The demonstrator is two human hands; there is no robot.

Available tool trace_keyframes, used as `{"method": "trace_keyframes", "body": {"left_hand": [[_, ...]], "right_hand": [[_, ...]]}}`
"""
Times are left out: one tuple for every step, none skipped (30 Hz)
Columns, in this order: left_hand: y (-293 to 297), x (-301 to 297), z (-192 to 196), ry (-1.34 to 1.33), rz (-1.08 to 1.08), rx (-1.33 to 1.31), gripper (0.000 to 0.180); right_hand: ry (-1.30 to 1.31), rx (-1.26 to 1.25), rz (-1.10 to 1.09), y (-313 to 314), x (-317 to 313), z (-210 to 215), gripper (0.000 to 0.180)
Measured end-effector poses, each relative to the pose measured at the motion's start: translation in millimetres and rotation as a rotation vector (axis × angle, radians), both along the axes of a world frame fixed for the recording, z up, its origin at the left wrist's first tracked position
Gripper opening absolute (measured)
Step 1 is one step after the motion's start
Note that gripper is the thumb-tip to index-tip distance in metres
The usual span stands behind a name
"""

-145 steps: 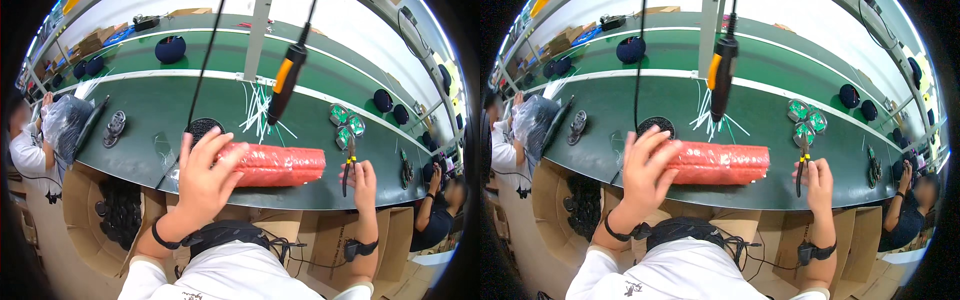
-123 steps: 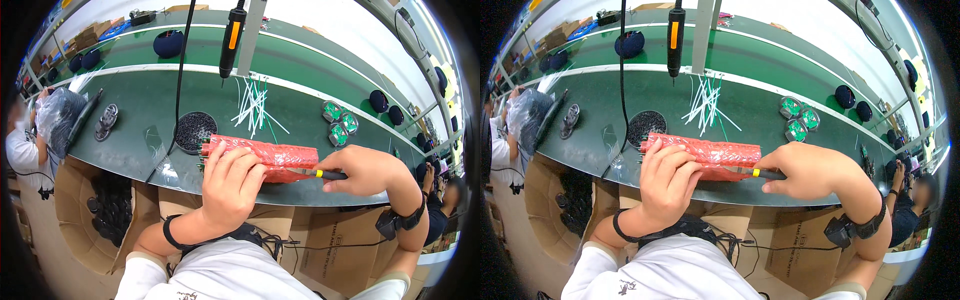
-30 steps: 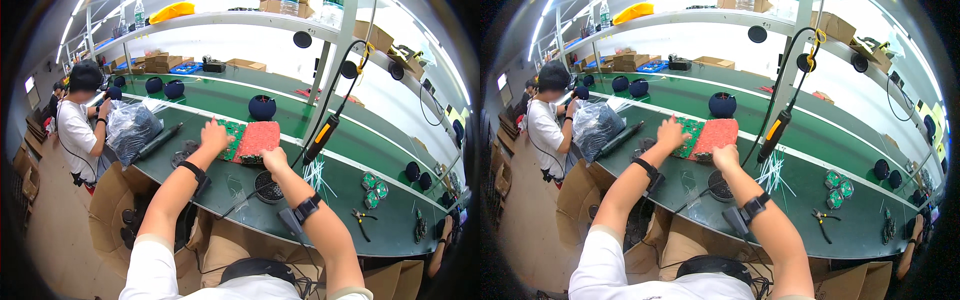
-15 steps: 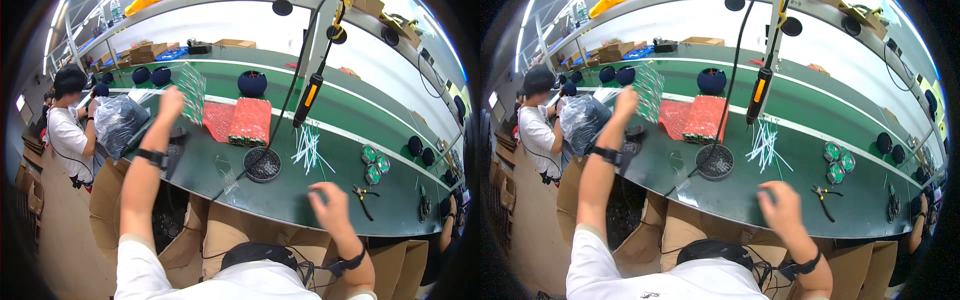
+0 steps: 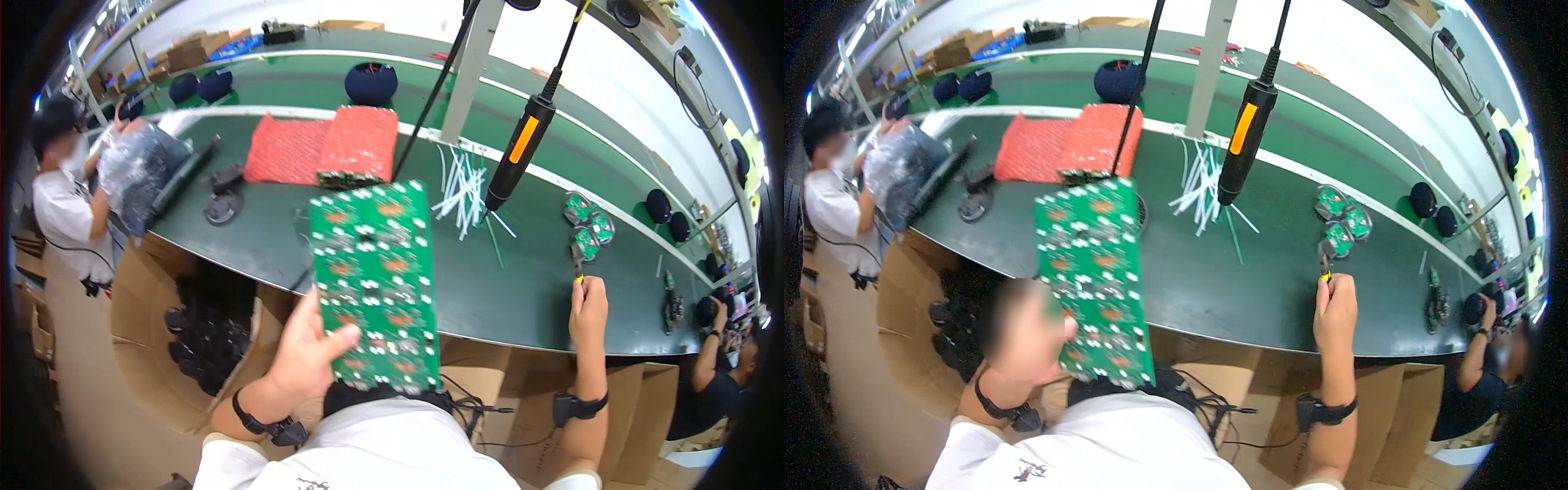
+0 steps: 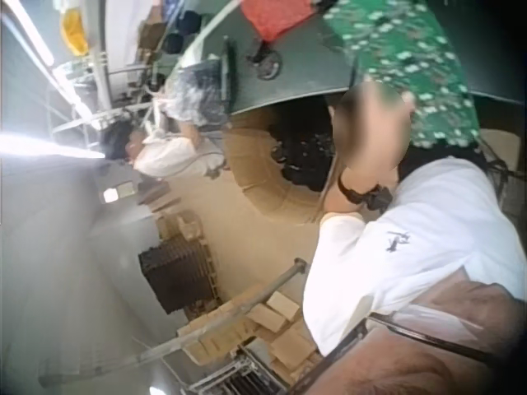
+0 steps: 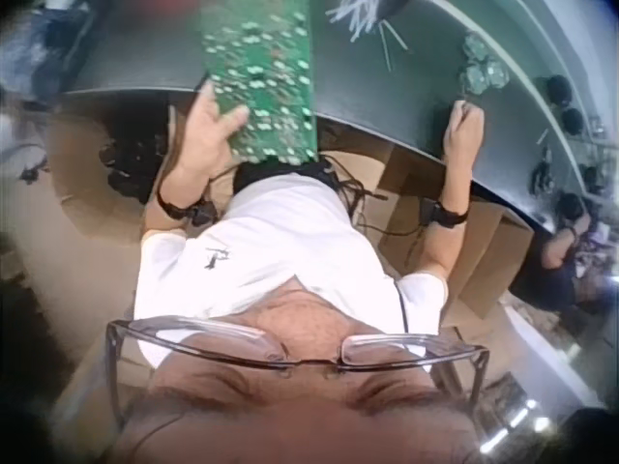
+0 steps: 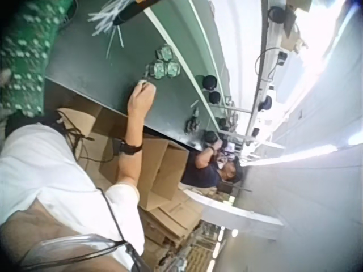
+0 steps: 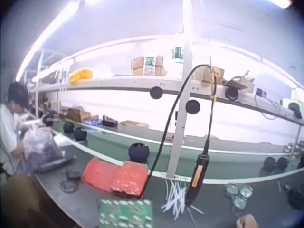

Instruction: The person assembles electronic components by soldering small green circuit boards into black circular housings. They use a soldering iron to attach wires and secure the boards, then use pliers to trim excess wire. The person also unpacks a larger circuit board from bubble wrap and separates it into smaller units.

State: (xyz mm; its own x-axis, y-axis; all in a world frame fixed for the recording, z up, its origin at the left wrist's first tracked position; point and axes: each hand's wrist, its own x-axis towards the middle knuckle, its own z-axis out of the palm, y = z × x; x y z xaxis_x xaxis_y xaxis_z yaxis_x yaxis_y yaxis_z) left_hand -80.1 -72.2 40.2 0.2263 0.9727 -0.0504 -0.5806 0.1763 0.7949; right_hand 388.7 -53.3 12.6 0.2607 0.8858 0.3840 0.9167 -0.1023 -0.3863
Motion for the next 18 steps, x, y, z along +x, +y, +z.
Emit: {"method": "trace_keyframes", "body": {"left_hand": [[-6, 17, -6, -0.037, -0.088, -0.058, 0.072], [-4, 34, -10, -0.069, -0.169, -0.065, 0.074], [-1, 46, -13, 0.006, -0.221, -0.090, 0.072], [0, 55, -18, 0.060, -0.195, -0.047, 0.065], [3, 63, -20, 0.116, -0.168, 0.002, 0.058], [7, 69, -19, 0.110, -0.127, 0.038, 0.057], [11, 75, -15, 0.111, -0.101, 0.073, 0.057], [14, 81, -13, 0.110, -0.076, 0.108, 0.056], [16, 83, -11, 0.119, -0.071, 0.108, 0.058], [19, 85, -8, 0.129, -0.067, 0.112, 0.060], [21, 86, -5, 0.139, -0.063, 0.116, 0.062], [23, 89, -8, 0.119, -0.052, 0.152, 0.062], [23, 90, -6, 0.126, -0.054, 0.148, 0.062], [23, 90, -4, 0.132, -0.054, 0.143, 0.062], [23, 91, -3, 0.138, -0.054, 0.138, 0.062], [23, 92, -3, 0.141, -0.039, 0.154, 0.063], [23, 93, -3, 0.143, -0.023, 0.170, 0.063], [22, 94, -4, 0.142, -0.005, 0.183, 0.063]], "right_hand": [[0.228, 0.079, 0.046, -10, -10, 11, 0.018], [0.451, 0.156, 0.077, -27, -22, 21, 0.019], [0.679, 0.234, 0.105, -46, -40, 32, 0.021], [0.769, 0.163, 0.132, -60, -74, 49, 0.023], [0.859, 0.097, 0.159, -70, -104, 60, 0.026], [0.852, -0.019, 0.232, -82, -115, 54, 0.026], [0.851, -0.128, 0.289, -97, -122, 44, 0.027], [0.929, -0.193, 0.275, -106, -131, 36, 0.026], [1.014, -0.260, 0.269, -111, -140, 28, 0.026], [1.015, -0.259, 0.310, -112, -146, 22, 0.029], [1.014, -0.257, 0.351, -114, -148, 17, 0.032], [1.051, -0.306, 0.332, -116, -147, 10, 0.034], [1.059, -0.311, 0.327, -118, -147, 8, 0.035], [1.066, -0.317, 0.323, -119, -149, 7, 0.036], [1.073, -0.325, 0.321, -119, -150, 6, 0.037], [1.073, -0.337, 0.309, -119, -152, 10, 0.037], [1.072, -0.338, 0.307, -120, -152, 9, 0.037], [1.068, -0.343, 0.306, -121, -152, 9, 0.036]]}}
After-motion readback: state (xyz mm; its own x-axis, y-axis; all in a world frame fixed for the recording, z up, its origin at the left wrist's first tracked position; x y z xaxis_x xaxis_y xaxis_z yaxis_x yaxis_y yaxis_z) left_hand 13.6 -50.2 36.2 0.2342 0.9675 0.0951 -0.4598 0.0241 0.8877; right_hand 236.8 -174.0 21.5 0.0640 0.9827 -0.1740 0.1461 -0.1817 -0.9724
